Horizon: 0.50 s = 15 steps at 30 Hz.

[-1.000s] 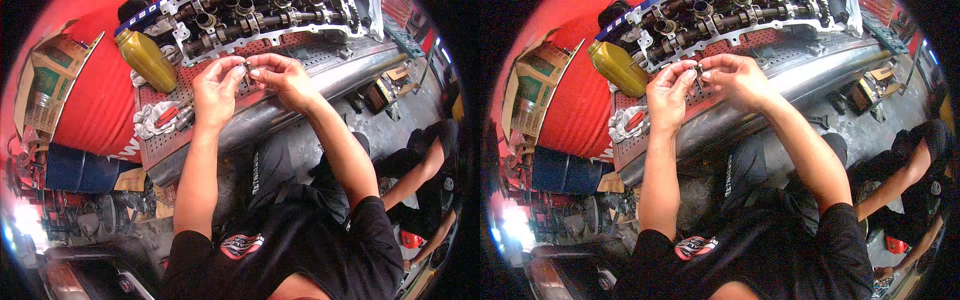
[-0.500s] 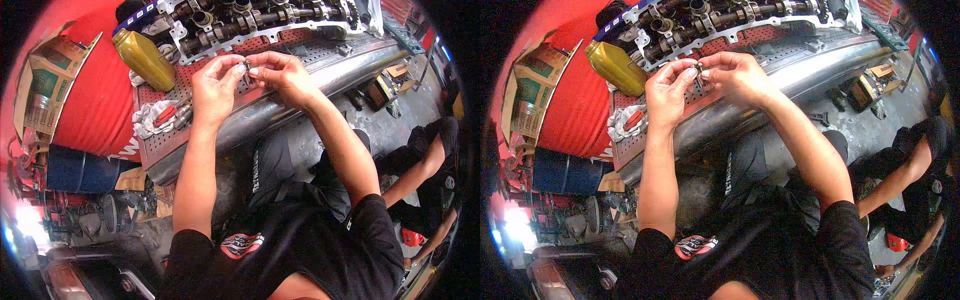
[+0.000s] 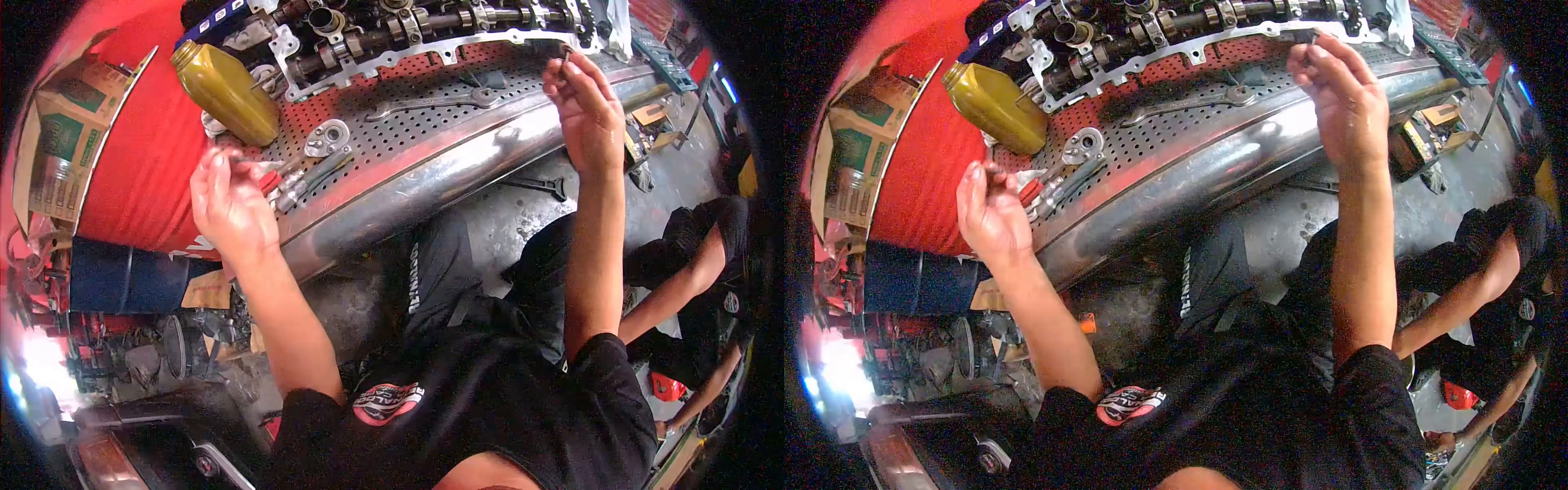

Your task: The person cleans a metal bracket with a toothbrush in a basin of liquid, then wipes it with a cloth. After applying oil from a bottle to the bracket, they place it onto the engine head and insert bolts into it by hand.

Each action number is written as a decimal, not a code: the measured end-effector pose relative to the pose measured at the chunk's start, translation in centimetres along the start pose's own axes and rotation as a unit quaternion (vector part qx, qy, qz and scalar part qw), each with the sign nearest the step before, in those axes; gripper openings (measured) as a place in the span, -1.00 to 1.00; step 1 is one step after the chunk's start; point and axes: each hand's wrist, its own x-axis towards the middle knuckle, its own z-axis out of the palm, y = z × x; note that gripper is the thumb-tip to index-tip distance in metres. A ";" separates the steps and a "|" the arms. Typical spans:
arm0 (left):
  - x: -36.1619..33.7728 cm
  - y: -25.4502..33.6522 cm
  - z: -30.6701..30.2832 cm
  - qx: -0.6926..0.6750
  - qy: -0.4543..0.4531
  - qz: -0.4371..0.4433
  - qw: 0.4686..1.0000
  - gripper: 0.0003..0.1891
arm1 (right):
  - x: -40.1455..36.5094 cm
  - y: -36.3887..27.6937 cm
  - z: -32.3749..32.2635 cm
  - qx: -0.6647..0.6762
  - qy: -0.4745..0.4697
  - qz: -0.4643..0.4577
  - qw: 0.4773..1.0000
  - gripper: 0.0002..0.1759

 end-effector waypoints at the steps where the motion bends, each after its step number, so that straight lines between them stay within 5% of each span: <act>1: -0.6 -0.1 -0.5 0.006 0.010 -0.002 1.000 -0.85 | 0.1 -0.2 -0.5 0.021 0.002 0.010 1.000 -0.68; 10: -3.3 -2.3 0.3 0.047 0.030 -0.014 0.998 -0.87 | -2.8 0.4 -1.0 -0.035 0.062 0.052 0.996 -0.63; 15: -2.7 -4.3 4.7 0.104 -0.055 -0.004 0.993 -0.84 | -3.3 0.5 -1.8 -0.042 0.114 0.076 0.990 -0.61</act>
